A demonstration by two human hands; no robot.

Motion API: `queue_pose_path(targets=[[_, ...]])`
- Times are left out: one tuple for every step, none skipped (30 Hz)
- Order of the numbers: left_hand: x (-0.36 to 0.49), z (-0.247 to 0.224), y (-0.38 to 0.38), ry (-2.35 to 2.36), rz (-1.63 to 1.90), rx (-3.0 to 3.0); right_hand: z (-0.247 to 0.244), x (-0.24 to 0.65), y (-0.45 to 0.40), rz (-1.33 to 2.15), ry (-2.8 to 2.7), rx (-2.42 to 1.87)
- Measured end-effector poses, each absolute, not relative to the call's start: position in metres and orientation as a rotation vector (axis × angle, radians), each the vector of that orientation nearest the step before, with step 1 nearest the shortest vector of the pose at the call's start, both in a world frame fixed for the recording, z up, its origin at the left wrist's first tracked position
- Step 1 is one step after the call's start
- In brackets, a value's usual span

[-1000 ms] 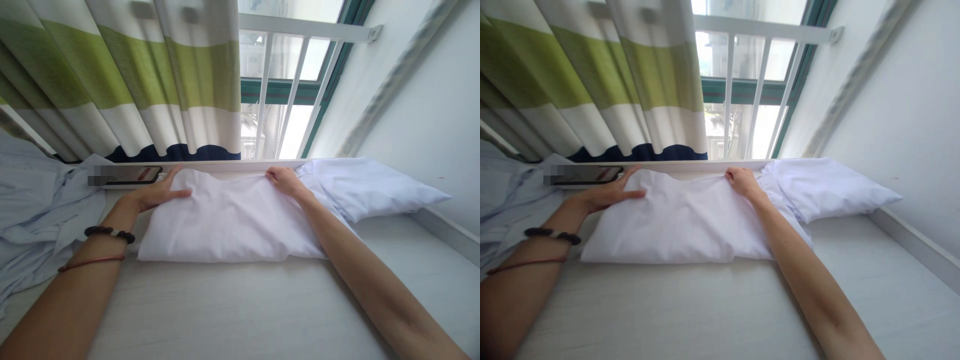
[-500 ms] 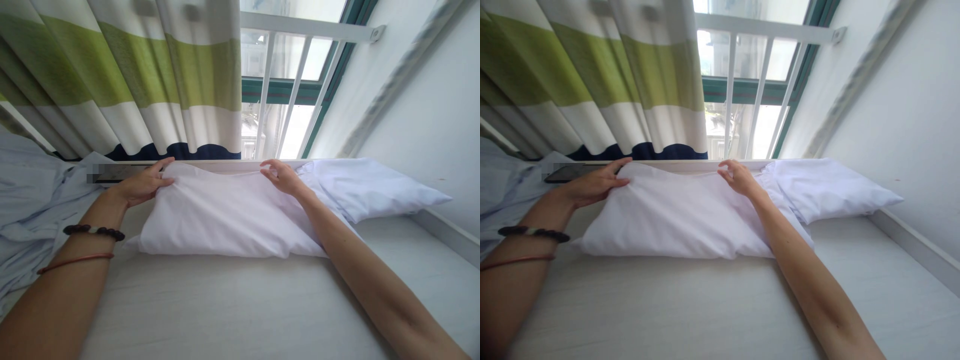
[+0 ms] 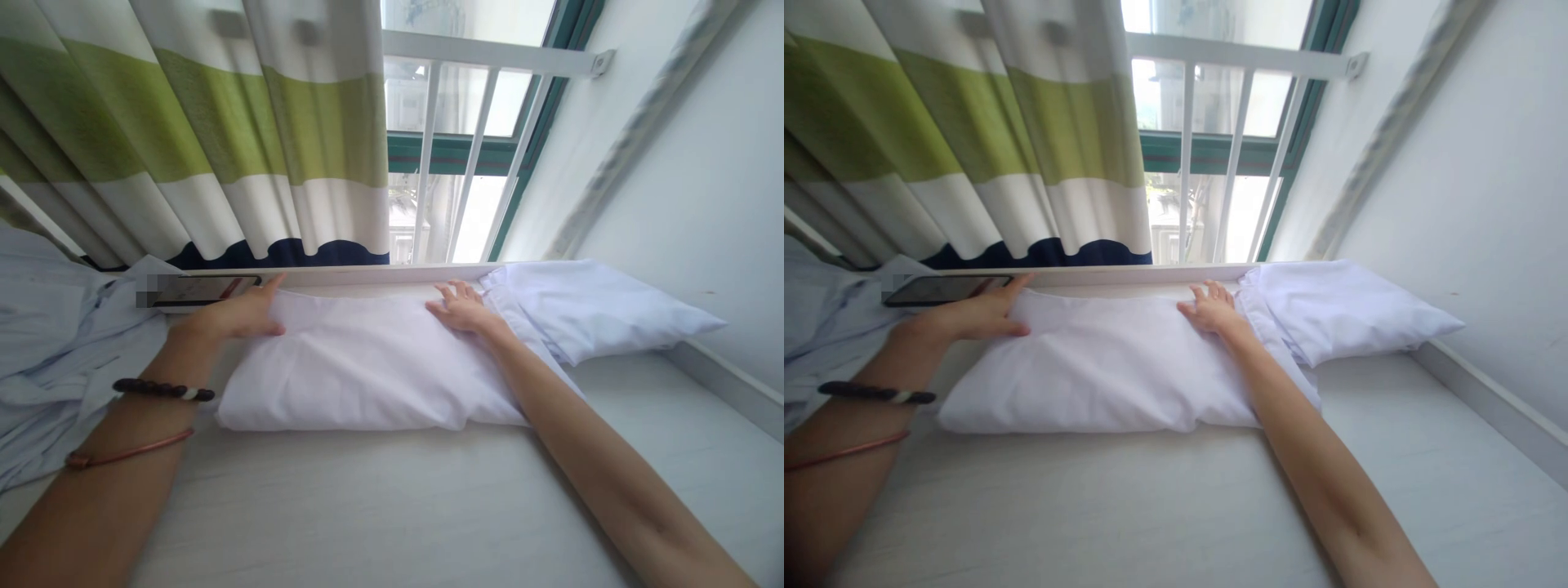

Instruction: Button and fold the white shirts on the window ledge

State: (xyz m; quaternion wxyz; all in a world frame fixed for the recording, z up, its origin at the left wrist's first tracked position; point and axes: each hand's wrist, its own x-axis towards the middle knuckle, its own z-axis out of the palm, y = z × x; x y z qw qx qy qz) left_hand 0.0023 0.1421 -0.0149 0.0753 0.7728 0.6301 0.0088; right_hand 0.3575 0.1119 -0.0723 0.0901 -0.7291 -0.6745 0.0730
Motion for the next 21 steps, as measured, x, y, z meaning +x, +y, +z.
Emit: queue_pose_path(targets=[[0.012, -0.016, 0.139, 1.906, 0.051, 2.339, -0.079, 0.356, 0.113, 0.226, -1.985, -2.194], [0.025, -0.018, 0.134, 1.91, 0.078, 2.38, -0.085, 0.355, 0.114, 0.226, -1.971, -2.203], [0.039, -0.02, 0.129, 1.877, 0.121, 2.465, -0.091, 0.354, 0.115, 0.217, -1.964, -2.198], [0.054, -0.024, 0.123, 1.782, 0.121, 2.567, -0.095, 0.354, 0.116, 0.205, -1.963, -2.186], [0.069, -0.029, 0.117, 1.734, 0.113, 2.648, -0.097, 0.353, 0.117, 0.197, -1.964, -2.175], [0.081, -0.035, 0.113, 1.703, 0.104, 2.703, -0.099, 0.353, 0.118, 0.19, -1.963, -2.167], [0.09, -0.042, 0.109, 1.681, 0.069, 2.713, -0.099, 0.353, 0.118, 0.189, -1.964, -2.161], [0.095, -0.049, 0.108, 1.65, 0.027, 2.699, -0.099, 0.354, 0.118, 0.193, -1.968, -2.158], [0.096, -0.056, 0.108, 1.629, -0.007, 2.677, -0.098, 0.355, 0.118, 0.198, -1.974, -2.152], [0.093, -0.063, 0.111, 1.616, -0.035, 2.648, -0.097, 0.356, 0.118, 0.206, -1.984, -2.145], [0.087, -0.07, 0.114, 1.615, -0.049, 2.626, -0.096, 0.356, 0.118, 0.217, -1.996, -2.136], [0.08, -0.076, 0.118, 1.616, -0.046, 2.618, -0.095, 0.357, 0.119, 0.226, -2.012, -2.125], [0.071, -0.08, 0.122, 1.618, -0.033, 2.618, -0.095, 0.357, 0.12, 0.233, -2.029, -2.11], [0.064, -0.084, 0.126, 1.615, -0.021, 2.622, -0.094, 0.357, 0.122, 0.238, -2.048, -2.095], [0.057, -0.087, 0.129, 1.612, -0.012, 2.625, -0.094, 0.357, 0.125, 0.241, -2.066, -2.081], [0.052, -0.088, 0.13, 1.613, -0.008, 2.622, -0.093, 0.356, 0.128, 0.245, -2.084, -2.071], [0.048, -0.088, 0.131, 1.616, -0.009, 2.612, -0.092, 0.355, 0.13, 0.249, -2.1, -2.064], [0.045, -0.086, 0.131, 1.623, -0.01, 2.596, -0.09, 0.354, 0.133, 0.254, -2.113, -2.061], [0.042, -0.084, 0.13, 1.619, -0.017, 2.579, -0.088, 0.354, 0.134, 0.26, -2.123, -2.064], [0.038, -0.079, 0.128, 1.595, -0.029, 2.564, -0.086, 0.355, 0.134, 0.265, -2.126, -2.074], [0.033, -0.073, 0.126, 1.557, -0.05, 2.549, -0.082, 0.358, 0.132, 0.268, -2.124, -2.091]])
